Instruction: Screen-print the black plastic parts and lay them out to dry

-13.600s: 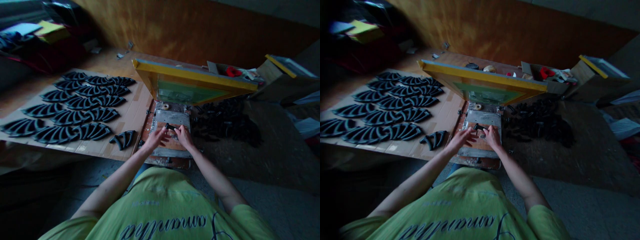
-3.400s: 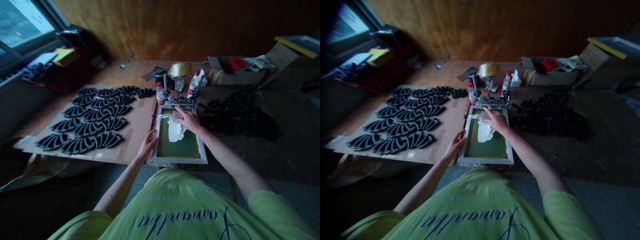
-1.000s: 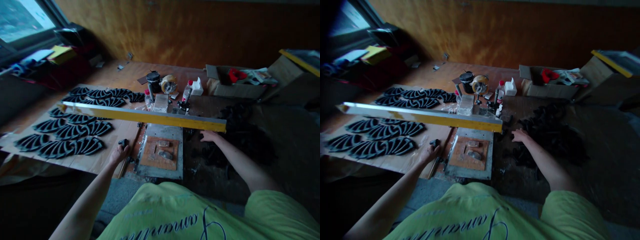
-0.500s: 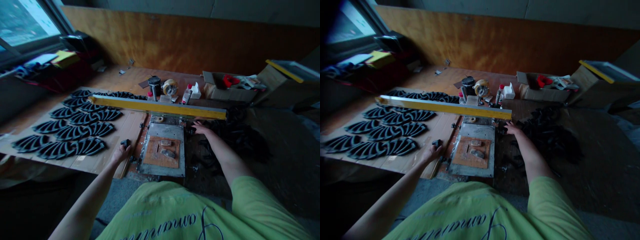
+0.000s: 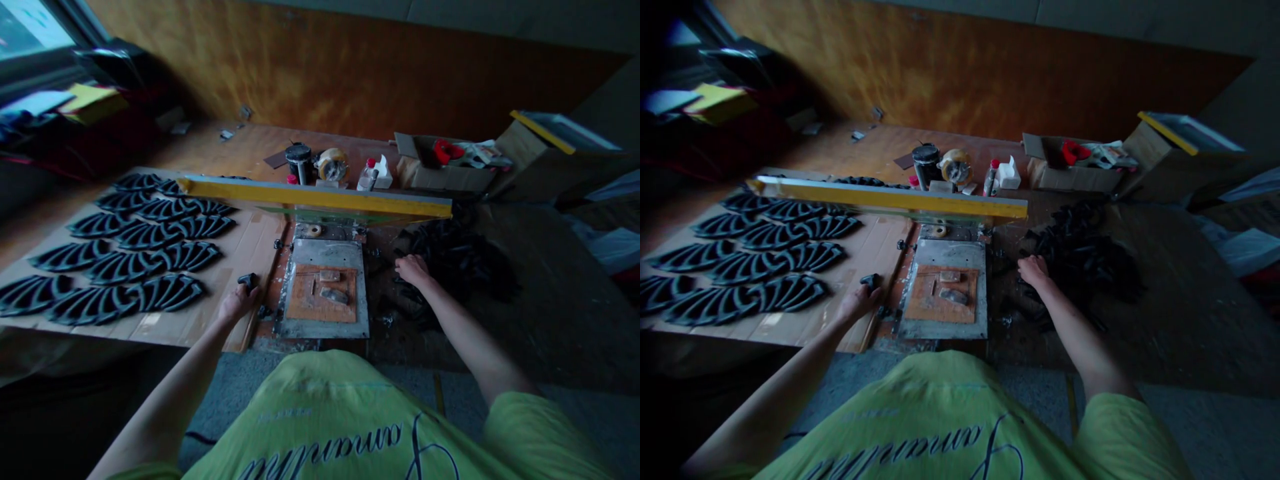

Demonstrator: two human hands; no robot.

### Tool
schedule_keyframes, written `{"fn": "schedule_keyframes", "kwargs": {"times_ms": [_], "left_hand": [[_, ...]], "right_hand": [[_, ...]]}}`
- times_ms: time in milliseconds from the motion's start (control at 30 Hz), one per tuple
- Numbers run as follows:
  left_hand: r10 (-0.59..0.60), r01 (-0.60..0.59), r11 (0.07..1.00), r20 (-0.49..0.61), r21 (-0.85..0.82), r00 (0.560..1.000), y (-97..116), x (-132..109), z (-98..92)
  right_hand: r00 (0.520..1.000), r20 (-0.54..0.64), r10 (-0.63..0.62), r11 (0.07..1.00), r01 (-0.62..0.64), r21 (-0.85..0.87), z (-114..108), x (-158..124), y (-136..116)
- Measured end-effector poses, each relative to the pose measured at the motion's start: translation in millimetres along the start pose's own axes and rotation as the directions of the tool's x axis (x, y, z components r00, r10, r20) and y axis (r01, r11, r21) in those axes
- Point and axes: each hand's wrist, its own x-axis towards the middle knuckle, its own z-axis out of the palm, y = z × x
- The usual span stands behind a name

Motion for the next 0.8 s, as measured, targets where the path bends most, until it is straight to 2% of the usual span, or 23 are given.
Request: {"fn": "schedule_keyframes", "kwargs": {"times_ms": [100, 200, 367, 433, 500, 567, 633, 700, 767, 800], "left_hand": [[0.06, -0.06, 0.998, -0.014, 0.023, 0.998, 3, 5, -3.7], [0.094, -0.094, 0.995, 0.002, 0.027, 0.996, 10, 9, -12.6], [0.002, -0.002, 1.0, 0.002, -0.02, 1.0, 12, 4, -27.3], [-0.03, 0.028, 0.998, -0.042, -0.05, 0.999, 12, 0, -36.1], [-0.038, 0.024, 0.988, -0.091, -0.151, 0.995, 17, -4, -52.0], [-0.016, -0.038, 0.941, -0.155, -0.336, 0.988, 31, -5, -77.7], [0.041, -0.174, 0.802, -0.237, -0.572, 0.971, 52, -5, -112.5], [0.101, -0.345, 0.515, -0.344, -0.785, 0.933, 76, -5, -152.4], [0.132, -0.489, 0.206, -0.471, -0.848, 0.872, 100, -7, -191.0], [0.141, -0.536, 0.119, -0.52, -0.836, 0.842, 110, -9, -207.5]], "right_hand": [[0.995, -0.057, 0.081, 0.975, -0.067, 0.211, 5, -3, -38], [0.977, -0.034, 0.21, 0.912, -0.183, 0.367, 14, -2, -71], [0.934, -0.106, 0.342, 0.861, -0.266, 0.434, 21, -17, -84], [0.913, -0.217, 0.346, 0.848, -0.206, 0.488, 19, -31, -89], [0.887, -0.334, 0.319, 0.841, -0.102, 0.532, 16, -47, -105], [0.893, -0.417, 0.17, 0.852, 0.08, 0.517, 10, -61, -131], [0.903, -0.422, -0.082, 0.86, 0.279, 0.428, 1, -70, -160], [0.883, -0.371, -0.287, 0.858, 0.409, 0.309, -10, -73, -186], [0.879, -0.322, -0.352, 0.88, 0.428, 0.207, -19, -72, -204], [0.879, -0.315, -0.357, 0.891, 0.422, 0.169, -23, -71, -210]]}}
